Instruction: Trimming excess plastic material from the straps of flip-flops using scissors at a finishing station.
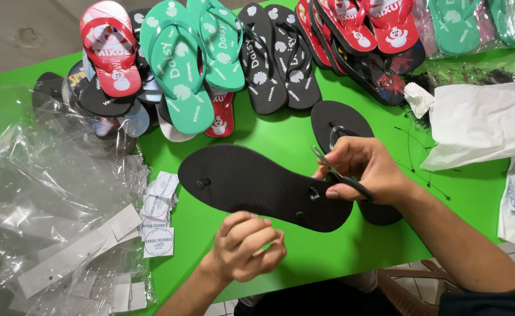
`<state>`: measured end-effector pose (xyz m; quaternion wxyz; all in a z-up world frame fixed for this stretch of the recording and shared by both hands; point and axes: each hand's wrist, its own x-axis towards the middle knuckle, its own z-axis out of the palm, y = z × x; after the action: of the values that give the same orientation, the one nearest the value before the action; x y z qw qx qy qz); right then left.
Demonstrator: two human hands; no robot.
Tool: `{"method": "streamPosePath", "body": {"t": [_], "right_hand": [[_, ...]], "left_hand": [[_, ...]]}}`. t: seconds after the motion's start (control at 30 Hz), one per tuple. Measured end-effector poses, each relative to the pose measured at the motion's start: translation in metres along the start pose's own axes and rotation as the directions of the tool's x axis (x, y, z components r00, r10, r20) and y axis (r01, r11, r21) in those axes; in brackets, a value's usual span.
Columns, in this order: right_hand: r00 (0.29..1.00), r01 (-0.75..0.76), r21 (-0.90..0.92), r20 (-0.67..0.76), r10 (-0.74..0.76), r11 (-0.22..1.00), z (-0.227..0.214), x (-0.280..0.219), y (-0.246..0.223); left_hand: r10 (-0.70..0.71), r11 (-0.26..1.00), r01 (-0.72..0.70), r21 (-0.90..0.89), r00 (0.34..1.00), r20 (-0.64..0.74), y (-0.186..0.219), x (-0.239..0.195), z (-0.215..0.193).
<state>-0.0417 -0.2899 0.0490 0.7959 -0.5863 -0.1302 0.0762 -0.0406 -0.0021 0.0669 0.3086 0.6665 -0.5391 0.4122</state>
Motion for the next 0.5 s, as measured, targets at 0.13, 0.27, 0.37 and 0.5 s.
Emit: {"method": "streamPosePath", "body": {"t": [0.13, 0.27, 0.37, 0.5], "right_hand": [[0.982, 0.181, -0.007, -0.043, -0.181, 0.983, 0.005, -0.004, -0.006], [0.919, 0.334, -0.192, -0.15, -0.364, 0.923, 0.02, -0.009, 0.001], [0.864, 0.417, -0.301, -0.162, -0.477, 0.858, 0.029, -0.006, 0.01], [0.84, 0.453, -0.367, -0.127, -0.527, 0.812, 0.032, -0.01, 0.02]], "left_hand": [[-0.1, 0.979, 0.106, -0.174, 0.994, 0.043, 0.016, 0.009, 0.008], [-0.639, 0.632, 0.674, -0.383, 0.733, 0.233, 0.027, 0.011, 0.025], [-0.811, 0.265, 0.807, -0.527, 0.482, 0.331, 0.028, 0.023, 0.036], [-0.895, -0.003, 0.905, -0.425, 0.187, 0.405, 0.024, 0.039, 0.042]]}}
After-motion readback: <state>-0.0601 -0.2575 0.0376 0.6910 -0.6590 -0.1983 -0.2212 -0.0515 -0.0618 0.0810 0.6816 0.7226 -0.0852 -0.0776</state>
